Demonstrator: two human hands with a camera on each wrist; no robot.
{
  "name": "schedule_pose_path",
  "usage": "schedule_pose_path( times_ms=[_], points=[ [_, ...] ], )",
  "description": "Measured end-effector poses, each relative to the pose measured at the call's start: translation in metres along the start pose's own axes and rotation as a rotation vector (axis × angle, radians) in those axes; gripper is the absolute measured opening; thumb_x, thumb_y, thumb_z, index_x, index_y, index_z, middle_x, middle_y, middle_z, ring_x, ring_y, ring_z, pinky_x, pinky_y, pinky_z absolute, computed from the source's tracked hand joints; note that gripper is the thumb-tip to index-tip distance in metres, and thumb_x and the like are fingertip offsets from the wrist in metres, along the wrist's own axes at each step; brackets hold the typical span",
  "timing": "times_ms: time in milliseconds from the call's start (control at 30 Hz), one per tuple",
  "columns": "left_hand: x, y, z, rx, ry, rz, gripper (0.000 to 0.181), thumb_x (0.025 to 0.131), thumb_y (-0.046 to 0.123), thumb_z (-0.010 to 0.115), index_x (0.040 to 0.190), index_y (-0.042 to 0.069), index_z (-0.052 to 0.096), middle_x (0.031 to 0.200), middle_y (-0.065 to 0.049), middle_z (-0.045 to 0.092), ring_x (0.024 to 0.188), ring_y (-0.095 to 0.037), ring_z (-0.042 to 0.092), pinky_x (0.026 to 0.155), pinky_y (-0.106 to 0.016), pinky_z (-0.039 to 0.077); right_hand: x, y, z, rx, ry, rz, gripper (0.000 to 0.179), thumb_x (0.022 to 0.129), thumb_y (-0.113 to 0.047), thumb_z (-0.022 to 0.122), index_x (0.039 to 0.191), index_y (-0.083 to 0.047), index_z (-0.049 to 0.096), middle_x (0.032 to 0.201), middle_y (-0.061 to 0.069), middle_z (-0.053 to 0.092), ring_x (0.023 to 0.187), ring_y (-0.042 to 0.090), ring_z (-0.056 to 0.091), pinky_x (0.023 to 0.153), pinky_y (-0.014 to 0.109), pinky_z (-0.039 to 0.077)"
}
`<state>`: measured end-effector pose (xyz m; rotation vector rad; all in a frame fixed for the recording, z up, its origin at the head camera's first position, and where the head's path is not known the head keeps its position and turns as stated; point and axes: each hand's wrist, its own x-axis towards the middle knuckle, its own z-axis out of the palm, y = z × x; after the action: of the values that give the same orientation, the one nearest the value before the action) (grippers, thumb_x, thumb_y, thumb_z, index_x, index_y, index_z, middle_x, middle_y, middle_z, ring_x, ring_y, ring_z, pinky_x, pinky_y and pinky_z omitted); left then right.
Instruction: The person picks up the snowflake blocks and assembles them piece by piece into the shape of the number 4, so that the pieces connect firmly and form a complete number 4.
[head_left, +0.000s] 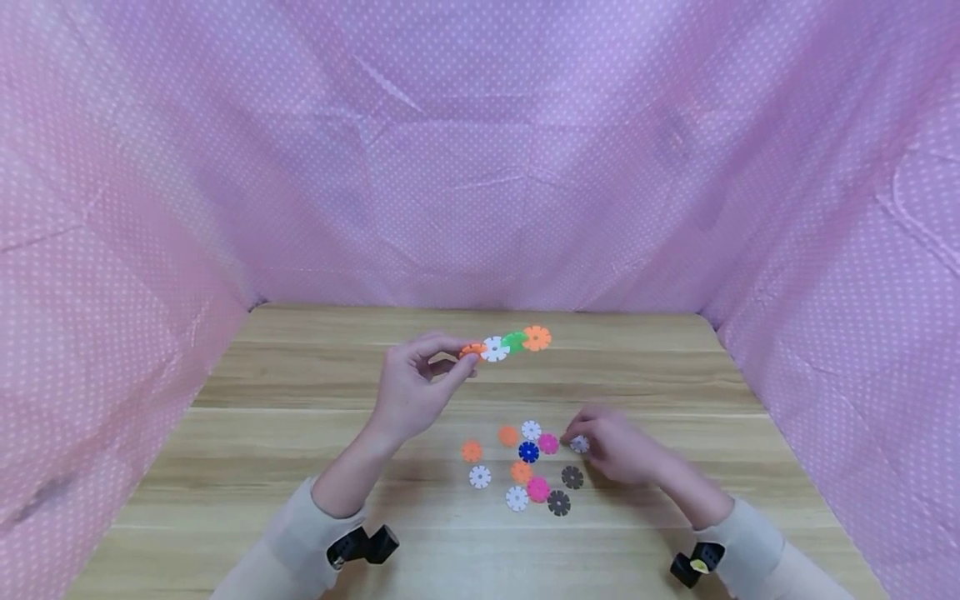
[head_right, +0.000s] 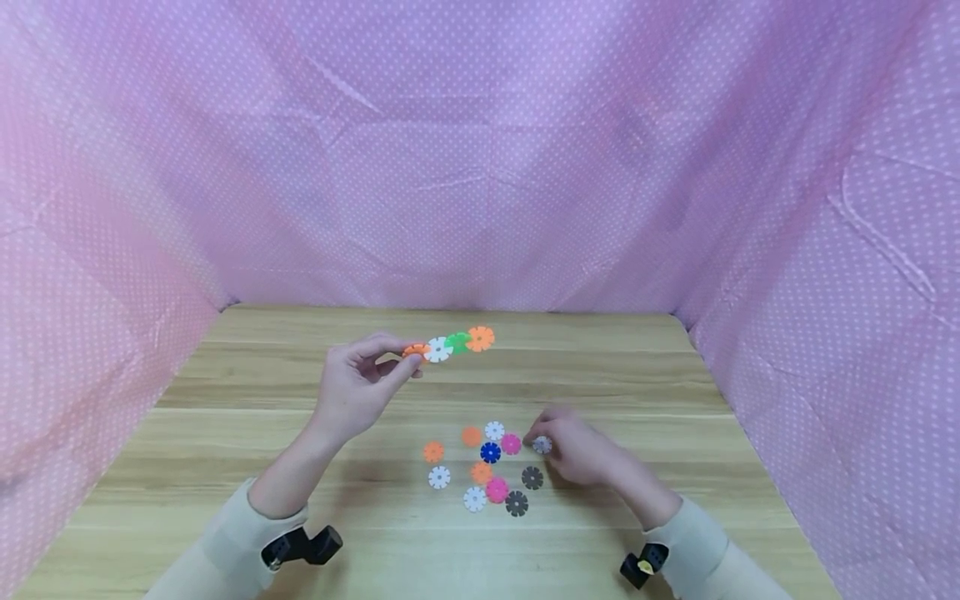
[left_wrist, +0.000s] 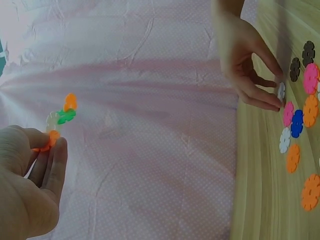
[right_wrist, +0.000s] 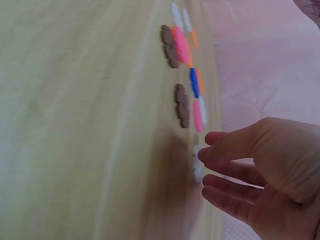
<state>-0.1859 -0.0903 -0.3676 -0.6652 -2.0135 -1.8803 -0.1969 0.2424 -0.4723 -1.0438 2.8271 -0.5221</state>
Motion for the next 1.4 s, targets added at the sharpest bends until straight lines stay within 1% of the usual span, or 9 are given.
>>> schedule_pose_path(
  times_ms=[133,267,500,567,767,1000,1100,1267,1400],
  points=[
    [0.002,0.004,0.0,-0.002,-0.012,-0.004,0.013,0.092,-0.008,0.076,0.104,-0.007,0.078,0.099,-0.023,0.076,0.081,-0.009,0.076,0.082,-0.033,0.071,0.002,0.001,0.004,0.014,0.013,0.007,0.029,0.088,0.006,0.076,0.111,-0.011,0.081,0.111,0.003,0.074,0.106,0.024,0.071,0.097,0.046,0.066],
    [0.002,0.005,0.001,-0.014,-0.017,-0.01,0.013,0.092,-0.008,0.076,0.105,-0.007,0.078,0.1,-0.024,0.076,0.081,-0.012,0.077,0.081,-0.031,0.071,0.003,0.001,0.006,0.022,0.042,0.023,0.026,0.087,0.006,0.077,0.108,-0.008,0.08,0.105,0.004,0.074,0.099,0.022,0.072,0.091,0.042,0.068],
    [-0.001,0.003,0.007,-0.023,-0.024,0.008,0.014,0.092,-0.009,0.076,0.105,-0.008,0.078,0.099,-0.025,0.077,0.081,-0.01,0.075,0.08,-0.031,0.071,-0.005,0.005,0.001,0.161,-0.004,0.153,0.02,0.088,0.002,0.077,0.102,-0.012,0.076,0.097,-0.003,0.066,0.084,0.006,0.061,0.073,0.02,0.061],
    [0.0,0.003,0.008,-0.03,-0.026,0.023,0.013,0.092,-0.009,0.076,0.105,-0.008,0.078,0.098,-0.027,0.076,0.08,-0.009,0.075,0.08,-0.031,0.071,-0.004,0.007,-0.005,0.199,0.014,0.179,0.016,0.091,0.0,0.076,0.099,-0.013,0.076,0.093,-0.005,0.067,0.082,0.004,0.06,0.07,0.017,0.059],
    [0.004,0.007,0.007,-0.032,-0.018,0.033,0.013,0.091,-0.01,0.075,0.104,-0.009,0.077,0.098,-0.026,0.076,0.081,-0.008,0.075,0.079,-0.031,0.071,0.012,0.004,-0.034,0.249,0.195,0.156,0.006,0.095,-0.003,0.075,0.1,-0.006,0.077,0.088,-0.001,0.075,0.077,0.004,0.066,0.067,0.019,0.062],
    [0.002,0.008,0.003,-0.006,-0.017,0.024,0.014,0.091,-0.011,0.075,0.105,-0.009,0.077,0.099,-0.026,0.076,0.079,-0.007,0.075,0.08,-0.03,0.071,0.027,-0.022,-0.07,0.327,0.415,0.093,0.01,0.094,0.0,0.078,0.104,-0.003,0.079,0.092,0.006,0.081,0.081,0.013,0.076,0.071,0.021,0.067],
    [0.002,0.011,0.003,-0.015,-0.021,0.034,0.014,0.092,-0.011,0.075,0.105,-0.01,0.077,0.1,-0.027,0.076,0.079,-0.007,0.076,0.079,-0.03,0.071,0.029,-0.036,-0.087,0.419,0.485,0.072,0.013,0.094,0.003,0.077,0.108,0.001,0.078,0.096,0.012,0.081,0.084,0.014,0.077,0.075,0.021,0.068],
    [0.0,0.015,0.006,-0.032,-0.03,0.041,0.014,0.091,-0.012,0.075,0.105,-0.01,0.077,0.099,-0.028,0.076,0.079,-0.006,0.076,0.077,-0.032,0.071,0.025,-0.055,-0.105,0.547,0.601,0.016,0.015,0.092,0.009,0.075,0.107,0.006,0.076,0.094,0.021,0.078,0.082,0.005,0.076,0.074,0.02,0.068],
    [-0.004,0.016,0.008,-0.038,-0.028,0.022,0.014,0.091,-0.011,0.076,0.105,-0.009,0.077,0.099,-0.026,0.076,0.078,-0.011,0.077,0.078,-0.033,0.071,0.021,-0.065,-0.112,0.61,0.666,-0.033,0.017,0.091,0.014,0.074,0.106,0.008,0.074,0.092,0.016,0.078,0.08,0.003,0.076,0.072,0.021,0.068]
  ],
)
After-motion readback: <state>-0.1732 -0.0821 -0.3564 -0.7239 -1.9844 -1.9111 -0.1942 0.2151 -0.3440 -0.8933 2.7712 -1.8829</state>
